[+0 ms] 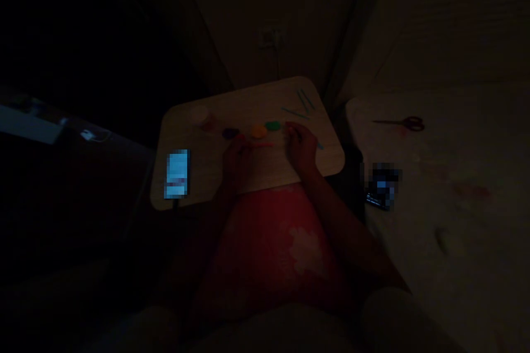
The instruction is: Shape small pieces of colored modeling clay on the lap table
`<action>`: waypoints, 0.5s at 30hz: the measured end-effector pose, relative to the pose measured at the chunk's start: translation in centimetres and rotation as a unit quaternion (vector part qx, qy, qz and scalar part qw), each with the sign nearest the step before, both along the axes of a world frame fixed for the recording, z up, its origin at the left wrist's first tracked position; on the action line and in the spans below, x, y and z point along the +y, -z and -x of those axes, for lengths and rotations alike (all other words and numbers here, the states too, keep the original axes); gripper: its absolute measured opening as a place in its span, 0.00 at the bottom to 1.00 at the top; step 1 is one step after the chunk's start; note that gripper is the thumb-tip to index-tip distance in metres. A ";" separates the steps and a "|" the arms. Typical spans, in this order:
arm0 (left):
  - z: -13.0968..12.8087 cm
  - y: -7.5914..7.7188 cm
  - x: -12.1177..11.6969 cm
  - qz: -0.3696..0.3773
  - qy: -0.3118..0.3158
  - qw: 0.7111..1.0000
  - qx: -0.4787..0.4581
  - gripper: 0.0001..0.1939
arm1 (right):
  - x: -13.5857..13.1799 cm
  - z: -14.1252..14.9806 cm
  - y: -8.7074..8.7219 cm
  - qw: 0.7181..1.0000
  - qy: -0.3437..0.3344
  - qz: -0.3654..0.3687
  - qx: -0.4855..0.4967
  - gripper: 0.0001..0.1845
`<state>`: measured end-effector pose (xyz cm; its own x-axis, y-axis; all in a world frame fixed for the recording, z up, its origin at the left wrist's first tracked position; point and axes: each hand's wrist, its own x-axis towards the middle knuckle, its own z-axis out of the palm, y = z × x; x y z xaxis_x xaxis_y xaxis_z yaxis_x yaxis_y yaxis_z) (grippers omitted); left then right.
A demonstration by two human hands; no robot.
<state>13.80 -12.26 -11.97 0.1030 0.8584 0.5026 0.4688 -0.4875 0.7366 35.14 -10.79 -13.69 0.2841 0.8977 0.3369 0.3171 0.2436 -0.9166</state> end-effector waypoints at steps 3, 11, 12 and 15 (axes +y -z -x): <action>0.0 0.0 0.0 -0.004 0.001 1.000 0.002 0.13 | -0.1 0.2 -0.3 0.999 0.041 -0.005 0.010 0.18; 0.0 -0.2 0.0 0.003 0.002 1.000 0.001 0.12 | -0.4 0.6 -1.3 0.999 0.043 0.011 0.010 0.09; 0.0 -0.2 0.0 0.004 0.002 1.000 0.001 0.12 | -0.4 0.7 -1.4 0.999 0.043 0.011 0.011 0.09; -0.1 -0.2 -0.1 -0.001 0.007 1.000 -0.006 0.12 | -0.4 0.7 -1.6 0.999 0.045 0.004 0.015 0.10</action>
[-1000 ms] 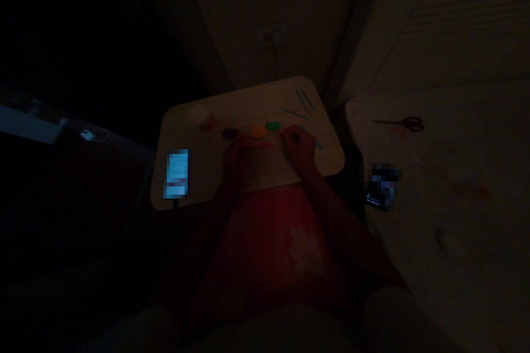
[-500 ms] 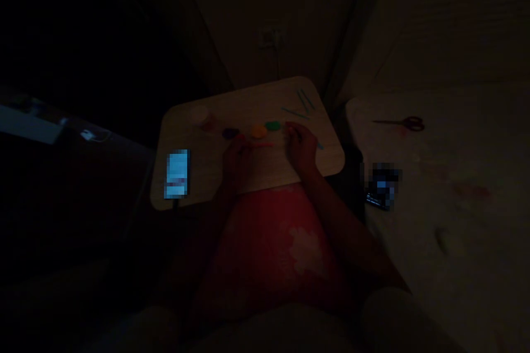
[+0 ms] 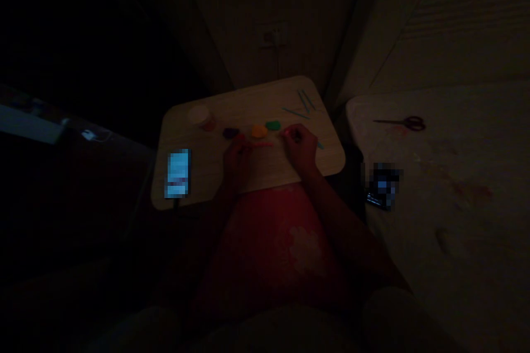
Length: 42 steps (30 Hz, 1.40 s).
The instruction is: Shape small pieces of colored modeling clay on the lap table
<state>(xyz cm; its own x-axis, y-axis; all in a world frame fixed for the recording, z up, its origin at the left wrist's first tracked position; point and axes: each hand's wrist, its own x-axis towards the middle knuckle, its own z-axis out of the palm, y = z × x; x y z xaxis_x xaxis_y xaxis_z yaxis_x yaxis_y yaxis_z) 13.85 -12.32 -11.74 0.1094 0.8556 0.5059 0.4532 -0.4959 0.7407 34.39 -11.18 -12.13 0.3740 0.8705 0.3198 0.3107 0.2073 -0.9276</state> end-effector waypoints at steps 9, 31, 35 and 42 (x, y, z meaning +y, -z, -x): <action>0.0 0.2 0.1 -0.003 -0.002 1.000 0.006 0.13 | -0.1 -0.3 -0.1 1.000 0.000 0.011 -0.013 0.18; -0.6 -0.2 0.2 -0.043 0.014 0.996 0.078 0.15 | -0.3 -0.1 -0.3 0.994 -0.090 0.015 -0.060 0.13; -1.6 -0.9 0.3 -0.045 0.041 0.981 0.182 0.13 | -0.2 -0.2 -0.4 0.991 -0.092 0.008 -0.092 0.14; -3.9 -1.2 1.4 -0.014 -0.007 0.949 0.316 0.17 | 0.1 -0.4 0.2 0.988 -0.074 -0.019 -0.134 0.15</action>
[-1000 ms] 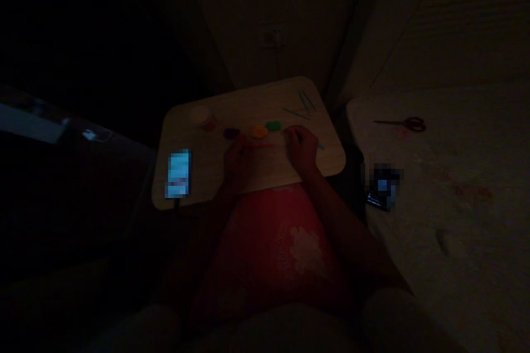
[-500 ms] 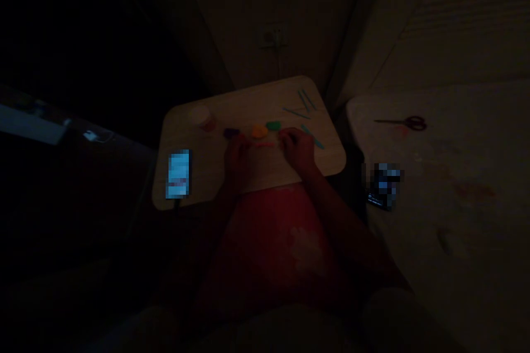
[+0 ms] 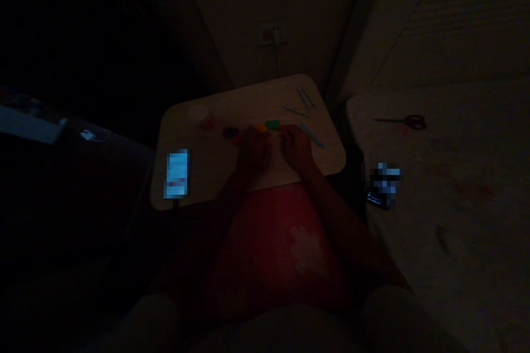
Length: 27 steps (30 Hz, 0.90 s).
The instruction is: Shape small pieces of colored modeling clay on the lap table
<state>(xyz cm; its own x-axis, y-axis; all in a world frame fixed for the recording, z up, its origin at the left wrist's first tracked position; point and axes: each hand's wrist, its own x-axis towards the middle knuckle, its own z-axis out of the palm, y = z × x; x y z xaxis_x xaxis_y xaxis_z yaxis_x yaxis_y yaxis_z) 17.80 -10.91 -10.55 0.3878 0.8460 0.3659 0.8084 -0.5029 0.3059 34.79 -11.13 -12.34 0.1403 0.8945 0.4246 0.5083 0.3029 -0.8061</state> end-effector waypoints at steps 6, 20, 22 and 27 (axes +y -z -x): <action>-0.1 0.0 0.2 0.004 -0.016 0.998 0.057 0.18 | -0.2 0.1 -0.3 1.000 -0.012 0.011 0.021 0.12; 0.5 0.5 0.1 -0.004 0.025 1.000 0.002 0.12 | -0.5 0.5 -0.8 0.996 0.034 0.060 0.056 0.12; 0.6 0.9 0.1 -0.009 0.039 0.999 -0.020 0.11 | -0.5 0.4 -0.9 0.997 0.014 0.059 0.045 0.11; 0.7 1.1 0.2 0.014 0.048 0.998 -0.045 0.09 | -0.3 0.2 -0.6 0.998 -0.001 0.044 0.044 0.13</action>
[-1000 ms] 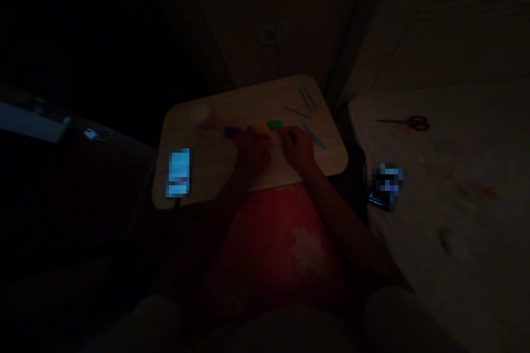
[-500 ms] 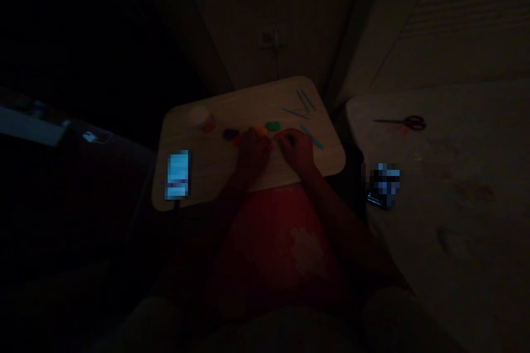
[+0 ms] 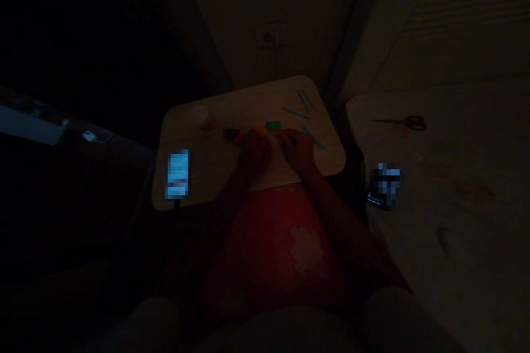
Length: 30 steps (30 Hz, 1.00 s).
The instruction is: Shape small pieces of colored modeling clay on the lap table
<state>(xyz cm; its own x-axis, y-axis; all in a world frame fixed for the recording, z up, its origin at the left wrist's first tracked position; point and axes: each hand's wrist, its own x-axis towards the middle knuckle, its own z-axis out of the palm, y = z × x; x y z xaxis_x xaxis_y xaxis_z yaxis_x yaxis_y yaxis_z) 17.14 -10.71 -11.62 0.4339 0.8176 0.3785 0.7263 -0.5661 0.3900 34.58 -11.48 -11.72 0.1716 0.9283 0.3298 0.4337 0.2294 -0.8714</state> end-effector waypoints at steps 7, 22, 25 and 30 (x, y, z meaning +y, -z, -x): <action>0.1 -0.2 0.0 0.013 0.001 1.000 0.004 0.08 | 0.1 -0.2 0.3 0.999 -0.014 -0.032 -0.007 0.15; 0.3 0.5 0.3 0.012 0.012 0.999 -0.045 0.13 | 0.0 0.0 -0.1 1.000 -0.020 -0.009 0.005 0.11; 0.4 0.5 0.2 0.012 0.016 0.998 -0.059 0.14 | 0.0 0.1 0.0 1.000 -0.022 0.007 -0.001 0.10; 0.4 0.3 0.1 0.019 0.016 0.997 -0.068 0.14 | 0.0 0.1 0.3 0.999 -0.028 0.018 -0.004 0.09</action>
<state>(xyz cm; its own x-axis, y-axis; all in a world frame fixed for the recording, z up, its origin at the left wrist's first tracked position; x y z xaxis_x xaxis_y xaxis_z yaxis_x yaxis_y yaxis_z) 16.72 -10.56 -11.92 0.4071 0.8190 0.4043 0.6470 -0.5710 0.5053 34.46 -11.47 -12.02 0.1168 0.9474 0.2981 0.4289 0.2226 -0.8755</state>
